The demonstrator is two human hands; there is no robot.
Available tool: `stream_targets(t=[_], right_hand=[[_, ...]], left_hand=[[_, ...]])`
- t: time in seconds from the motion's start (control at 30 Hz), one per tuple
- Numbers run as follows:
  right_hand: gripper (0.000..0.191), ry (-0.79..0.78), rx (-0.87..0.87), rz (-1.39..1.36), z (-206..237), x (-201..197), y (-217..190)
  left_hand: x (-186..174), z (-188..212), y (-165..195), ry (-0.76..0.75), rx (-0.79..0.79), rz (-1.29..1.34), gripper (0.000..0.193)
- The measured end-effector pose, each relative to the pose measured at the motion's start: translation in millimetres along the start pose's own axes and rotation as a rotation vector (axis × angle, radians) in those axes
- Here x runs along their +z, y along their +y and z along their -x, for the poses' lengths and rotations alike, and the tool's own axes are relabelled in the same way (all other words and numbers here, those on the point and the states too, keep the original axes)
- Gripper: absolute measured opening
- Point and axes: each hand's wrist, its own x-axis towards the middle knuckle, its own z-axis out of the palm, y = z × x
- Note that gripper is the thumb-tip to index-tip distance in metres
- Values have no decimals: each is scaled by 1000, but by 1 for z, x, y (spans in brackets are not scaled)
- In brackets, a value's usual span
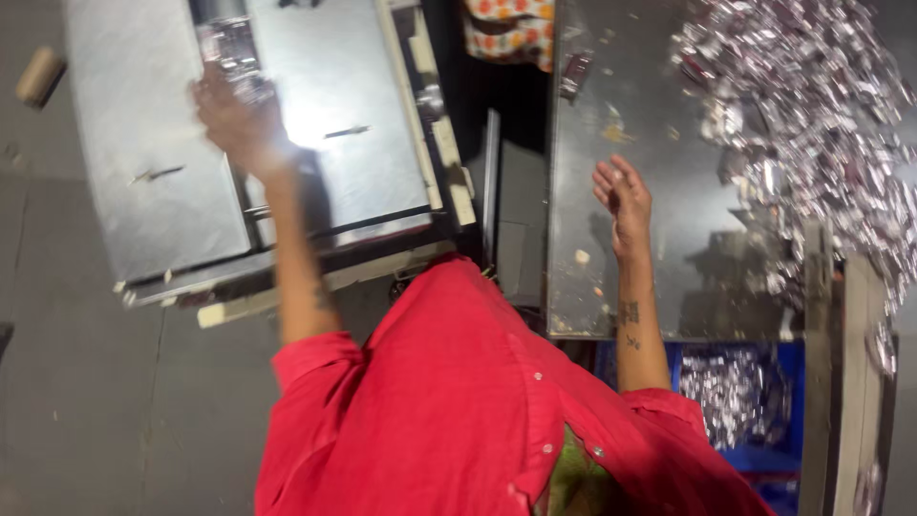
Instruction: The person repeatedly picks up small foil-wrapped items from a metal table and places them into blue plastic crates. The person also moves items between the table and a nearby machine. The task is performed by hand without tools.
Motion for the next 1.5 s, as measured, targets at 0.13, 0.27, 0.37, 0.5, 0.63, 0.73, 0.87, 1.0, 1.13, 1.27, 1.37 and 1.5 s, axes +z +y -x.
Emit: stream_targets(t=[0.13,0.27,0.37,0.5,0.63,0.73,0.87,1.0,1.13,1.27,1.37,1.5], right_hand=[[48,135,24,-31,8,-83,71],[47,296,-26,241,38,-131,122],[62,302,25,862,70,-147,145],[72,238,94,936,82,-172,127],[67,515,-274,810,50,-255,79],[65,811,-165,672,31,-371,42],[69,1106,-95,963,10,-551,2],[105,1026,514,810,10,-655,-6],[121,851,695,274,-17,-682,7],[120,703,785,315,-66,-684,10],[121,531,685,476,-116,-686,11],[126,354,679,445,-185,-663,15]], left_hand=[[8,2,-47,-283,220,791,74],[4,31,-17,-300,199,109,87],[-7,68,59,-226,383,221,83],[-5,155,195,-551,744,513,78],[31,308,317,-1240,1080,269,98],[69,412,381,-1263,1446,644,92],[114,489,454,-1298,1460,595,98],[148,539,534,-1218,1590,469,109],[171,594,602,-1222,1666,371,119],[196,628,640,-1198,1843,298,111],[229,637,655,-1259,1717,382,86],[285,615,646,-1142,1651,259,62]])
